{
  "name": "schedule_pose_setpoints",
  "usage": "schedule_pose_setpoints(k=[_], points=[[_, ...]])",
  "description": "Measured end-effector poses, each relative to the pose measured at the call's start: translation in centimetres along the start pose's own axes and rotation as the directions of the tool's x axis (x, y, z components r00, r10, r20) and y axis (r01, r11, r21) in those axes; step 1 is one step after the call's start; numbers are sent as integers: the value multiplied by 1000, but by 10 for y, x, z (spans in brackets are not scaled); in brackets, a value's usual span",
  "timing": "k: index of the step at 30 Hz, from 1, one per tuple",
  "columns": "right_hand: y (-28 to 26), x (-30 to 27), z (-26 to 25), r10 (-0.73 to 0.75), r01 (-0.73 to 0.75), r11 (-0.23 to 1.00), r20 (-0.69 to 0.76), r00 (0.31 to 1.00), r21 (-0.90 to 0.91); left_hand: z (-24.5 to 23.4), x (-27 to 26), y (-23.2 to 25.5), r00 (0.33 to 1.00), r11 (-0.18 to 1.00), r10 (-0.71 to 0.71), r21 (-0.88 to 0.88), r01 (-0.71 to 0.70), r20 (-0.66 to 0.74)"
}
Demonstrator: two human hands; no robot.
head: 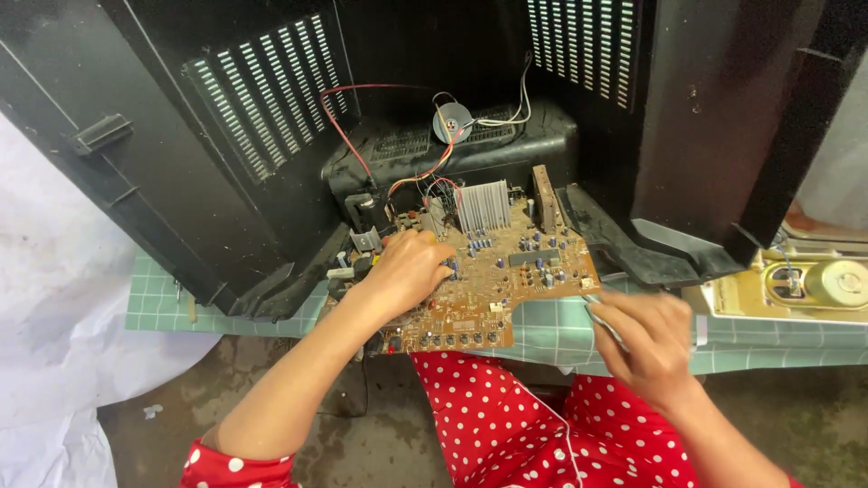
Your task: Repairing a CRT television by manipulating the internal circuit board and cutting wires with scissors.
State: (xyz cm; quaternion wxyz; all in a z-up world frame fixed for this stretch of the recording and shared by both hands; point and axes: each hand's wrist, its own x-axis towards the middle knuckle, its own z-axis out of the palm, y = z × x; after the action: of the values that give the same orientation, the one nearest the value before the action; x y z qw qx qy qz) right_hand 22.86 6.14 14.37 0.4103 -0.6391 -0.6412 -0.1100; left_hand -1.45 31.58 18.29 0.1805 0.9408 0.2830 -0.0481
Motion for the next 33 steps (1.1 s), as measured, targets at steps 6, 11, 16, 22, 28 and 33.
schedule_pose_setpoints(k=[6,11,16,22,28,33], points=[[-22,72,28,-40,39,999,64,997,18,25,10,-21,996,993,52,100,-59,75],[-27,83,45,-2,13,1000,404,915,-23,24,12,-23,996,992,58,109,-64,64],[-25,82,47,-23,42,999,435,900,-33,16,10,-17,997,996,31,76,-37,67],[-21,80,50,-37,59,998,433,901,-37,11,10,-12,996,998,-18,59,12,89],[-20,78,52,-38,66,997,432,901,-49,-14,7,-2,982,990,-93,-91,109,167],[-17,76,55,-40,69,996,437,899,-52,2,10,-7,986,994,-91,-44,98,138]])
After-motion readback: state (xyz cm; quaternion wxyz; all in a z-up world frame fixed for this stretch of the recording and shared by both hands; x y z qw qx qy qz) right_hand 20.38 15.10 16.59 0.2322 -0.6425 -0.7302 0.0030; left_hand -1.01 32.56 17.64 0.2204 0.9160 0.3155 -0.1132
